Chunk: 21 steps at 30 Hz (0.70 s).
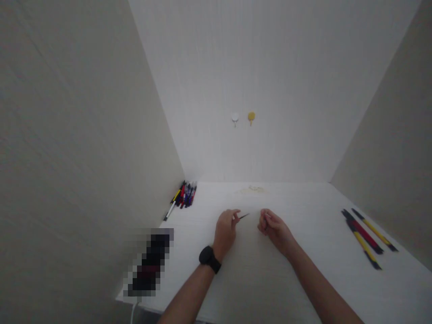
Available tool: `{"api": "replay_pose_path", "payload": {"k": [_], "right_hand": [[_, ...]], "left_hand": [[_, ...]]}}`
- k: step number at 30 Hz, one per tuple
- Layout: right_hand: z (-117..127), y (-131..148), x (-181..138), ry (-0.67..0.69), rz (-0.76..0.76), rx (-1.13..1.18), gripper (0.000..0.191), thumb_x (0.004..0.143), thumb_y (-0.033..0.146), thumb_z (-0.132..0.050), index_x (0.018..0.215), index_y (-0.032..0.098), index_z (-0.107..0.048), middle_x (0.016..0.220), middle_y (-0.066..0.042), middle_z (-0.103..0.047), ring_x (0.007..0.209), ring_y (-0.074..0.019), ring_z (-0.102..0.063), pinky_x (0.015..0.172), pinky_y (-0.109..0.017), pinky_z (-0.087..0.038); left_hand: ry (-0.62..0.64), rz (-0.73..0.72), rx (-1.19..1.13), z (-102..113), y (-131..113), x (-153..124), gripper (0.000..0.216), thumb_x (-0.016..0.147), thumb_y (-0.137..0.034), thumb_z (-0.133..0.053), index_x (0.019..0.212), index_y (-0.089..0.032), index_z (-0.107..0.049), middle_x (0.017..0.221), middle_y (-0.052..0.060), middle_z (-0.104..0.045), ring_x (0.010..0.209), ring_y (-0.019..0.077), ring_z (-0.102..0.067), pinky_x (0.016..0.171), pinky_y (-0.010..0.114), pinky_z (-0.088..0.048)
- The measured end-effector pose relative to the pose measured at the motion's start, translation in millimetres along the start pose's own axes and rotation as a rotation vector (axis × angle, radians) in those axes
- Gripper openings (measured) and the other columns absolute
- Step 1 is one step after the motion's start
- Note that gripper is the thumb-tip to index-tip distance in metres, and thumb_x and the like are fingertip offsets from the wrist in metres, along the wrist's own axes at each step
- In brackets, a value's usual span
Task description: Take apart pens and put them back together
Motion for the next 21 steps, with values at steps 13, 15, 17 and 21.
{"api": "replay_pose_path", "payload": {"k": [13, 15, 17, 21], "right_hand": [[-10, -7, -2, 0.047, 0.051, -0.807, 0.035, 0.078, 0.051, -0.063, 0.085, 0.017, -0.071, 0.052, 0.007, -0.030, 0.050, -0.0090, -0.026, 0.050, -0.025, -0.019], [-9, -10, -2, 0.080, 0.031, -0.833, 0.037, 0.079, 0.051, -0.061, 0.079, 0.016, -0.072, 0.050, 0.005, -0.037, 0.050, -0.0093, -0.029, 0.050, -0.025, -0.021], [-8, -12, -1, 0.121, 0.028, -0.838, 0.039, 0.082, 0.051, -0.057, 0.076, 0.016, -0.074, 0.053, 0.002, -0.048, 0.051, -0.0103, -0.035, 0.051, -0.025, -0.024], [-6, -12, -1, 0.161, 0.033, -0.866, 0.037, 0.082, 0.048, -0.056, 0.078, 0.017, -0.076, 0.058, -0.002, -0.061, 0.053, -0.0120, -0.042, 0.052, -0.025, -0.029]], "left_hand": [[0.044, 0.076, -0.356, 7, -18, 2, 0.009, 0.085, -0.024, -0.059, 0.080, -0.017, -0.062, 0.076, 0.002, -0.063, 0.072, 0.0135, -0.056, 0.069, 0.026, -0.045], [0.083, 0.083, -0.336, 7, -18, 2, 0.011, 0.084, -0.028, -0.060, 0.079, -0.018, -0.063, 0.076, 0.003, -0.064, 0.071, 0.0136, -0.057, 0.068, 0.026, -0.045], [0.080, 0.117, -0.336, 6, -16, 2, 0.015, 0.085, -0.032, -0.059, 0.086, -0.018, -0.064, 0.081, 0.004, -0.066, 0.073, 0.0140, -0.058, 0.068, 0.026, -0.046], [-0.014, 0.197, -0.409, 6, -7, 1, 0.024, 0.089, -0.036, -0.050, 0.100, -0.017, -0.060, 0.083, 0.005, -0.065, 0.072, 0.0137, -0.060, 0.069, 0.027, -0.049]]}}
Point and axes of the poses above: each hand's wrist, its own x-axis towards the middle knuckle, its own z-axis out of the back of the hand, y = z × x, the point moved 2 cm from there along x, towards the middle knuckle
